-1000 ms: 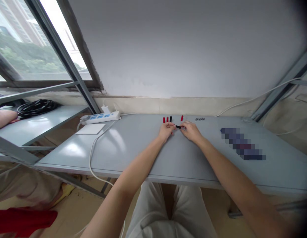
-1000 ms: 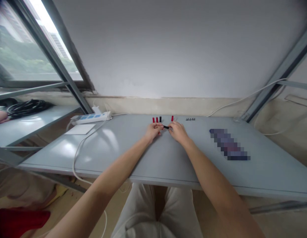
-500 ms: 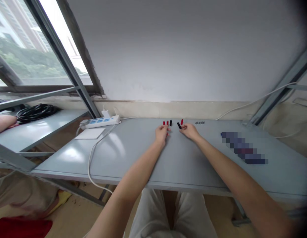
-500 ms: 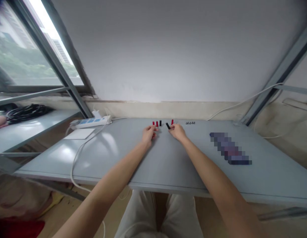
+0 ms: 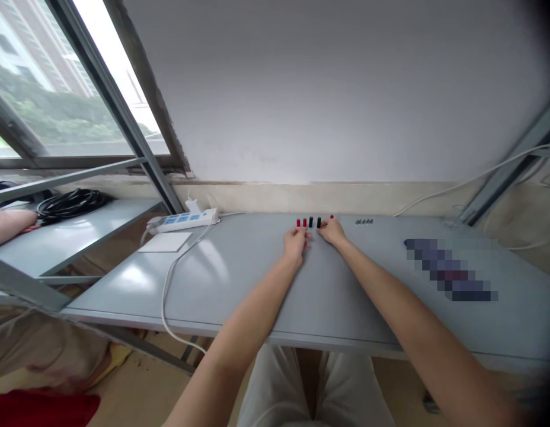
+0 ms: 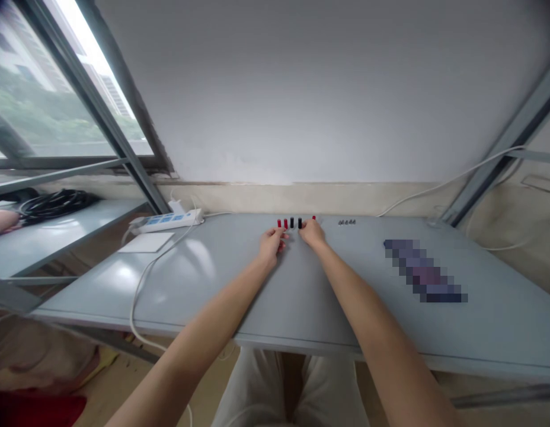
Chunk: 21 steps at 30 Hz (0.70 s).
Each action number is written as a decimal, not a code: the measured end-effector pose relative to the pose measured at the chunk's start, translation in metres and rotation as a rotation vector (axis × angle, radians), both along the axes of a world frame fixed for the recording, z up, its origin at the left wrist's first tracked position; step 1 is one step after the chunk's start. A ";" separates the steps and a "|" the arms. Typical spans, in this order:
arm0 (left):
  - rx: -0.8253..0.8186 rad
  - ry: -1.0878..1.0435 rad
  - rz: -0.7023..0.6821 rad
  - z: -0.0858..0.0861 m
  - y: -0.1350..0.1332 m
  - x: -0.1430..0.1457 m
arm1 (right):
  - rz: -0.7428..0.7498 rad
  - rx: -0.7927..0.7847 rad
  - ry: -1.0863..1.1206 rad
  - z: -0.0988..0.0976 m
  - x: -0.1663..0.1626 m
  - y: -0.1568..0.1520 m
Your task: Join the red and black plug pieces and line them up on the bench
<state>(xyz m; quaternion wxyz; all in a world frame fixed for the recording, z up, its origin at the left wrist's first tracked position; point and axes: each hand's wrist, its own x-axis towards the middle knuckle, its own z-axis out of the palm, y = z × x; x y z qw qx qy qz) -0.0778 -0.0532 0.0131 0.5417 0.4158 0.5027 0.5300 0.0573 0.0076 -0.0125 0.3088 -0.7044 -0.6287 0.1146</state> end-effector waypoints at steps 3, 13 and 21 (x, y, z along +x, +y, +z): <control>-0.004 -0.006 -0.012 0.001 -0.001 0.000 | -0.013 -0.035 -0.003 0.000 -0.001 0.002; 0.384 0.517 -0.084 -0.017 0.004 0.005 | -0.002 -0.019 -0.116 0.006 0.020 -0.009; 0.559 0.775 -0.210 -0.021 -0.010 0.013 | -0.185 0.106 -0.142 -0.006 0.075 -0.007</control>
